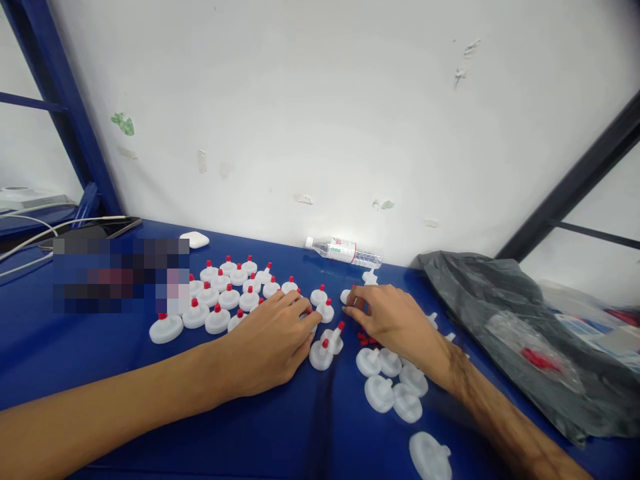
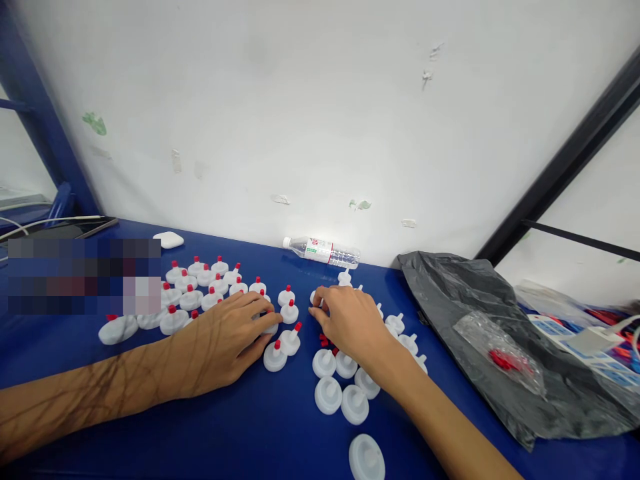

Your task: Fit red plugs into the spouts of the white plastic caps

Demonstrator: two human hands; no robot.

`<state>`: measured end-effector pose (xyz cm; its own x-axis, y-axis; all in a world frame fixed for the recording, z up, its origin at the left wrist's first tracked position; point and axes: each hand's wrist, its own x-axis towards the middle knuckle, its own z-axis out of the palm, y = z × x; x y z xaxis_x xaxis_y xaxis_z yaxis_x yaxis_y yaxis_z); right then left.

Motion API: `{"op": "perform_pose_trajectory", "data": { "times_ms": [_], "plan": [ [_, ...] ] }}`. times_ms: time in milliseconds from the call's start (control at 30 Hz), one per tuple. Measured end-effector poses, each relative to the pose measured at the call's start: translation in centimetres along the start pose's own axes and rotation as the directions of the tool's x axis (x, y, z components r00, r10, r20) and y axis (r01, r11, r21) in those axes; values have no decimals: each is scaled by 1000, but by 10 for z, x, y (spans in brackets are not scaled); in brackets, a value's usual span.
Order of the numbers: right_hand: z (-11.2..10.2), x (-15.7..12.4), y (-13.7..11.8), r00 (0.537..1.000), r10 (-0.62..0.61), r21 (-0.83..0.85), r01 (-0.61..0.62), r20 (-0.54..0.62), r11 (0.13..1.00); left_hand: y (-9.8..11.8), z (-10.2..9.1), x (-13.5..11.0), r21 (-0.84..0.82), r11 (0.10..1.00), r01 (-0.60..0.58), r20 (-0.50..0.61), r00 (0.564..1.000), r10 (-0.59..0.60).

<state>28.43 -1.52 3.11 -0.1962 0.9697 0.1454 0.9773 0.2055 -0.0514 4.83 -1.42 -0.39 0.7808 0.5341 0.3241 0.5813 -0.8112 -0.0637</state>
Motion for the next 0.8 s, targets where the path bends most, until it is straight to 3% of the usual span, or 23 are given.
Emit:
{"op": "perform_pose_trajectory", "data": {
  "times_ms": [167, 400, 800],
  "plan": [
    [3, 2, 6, 990, 94, -77, -103, -108, 992, -1, 0, 0, -1, 1000, -8, -5, 1000, 8],
    [15, 8, 13, 997, 77, -137, -74, 16, 988, -1, 0, 0, 5, 1000, -6, -19, 1000, 6],
    [10, 10, 12, 996, 80, -104, -83, -32, 991, -3, 4, -1, 12, 1000, -7, -43, 999, 8]
  ]
}}
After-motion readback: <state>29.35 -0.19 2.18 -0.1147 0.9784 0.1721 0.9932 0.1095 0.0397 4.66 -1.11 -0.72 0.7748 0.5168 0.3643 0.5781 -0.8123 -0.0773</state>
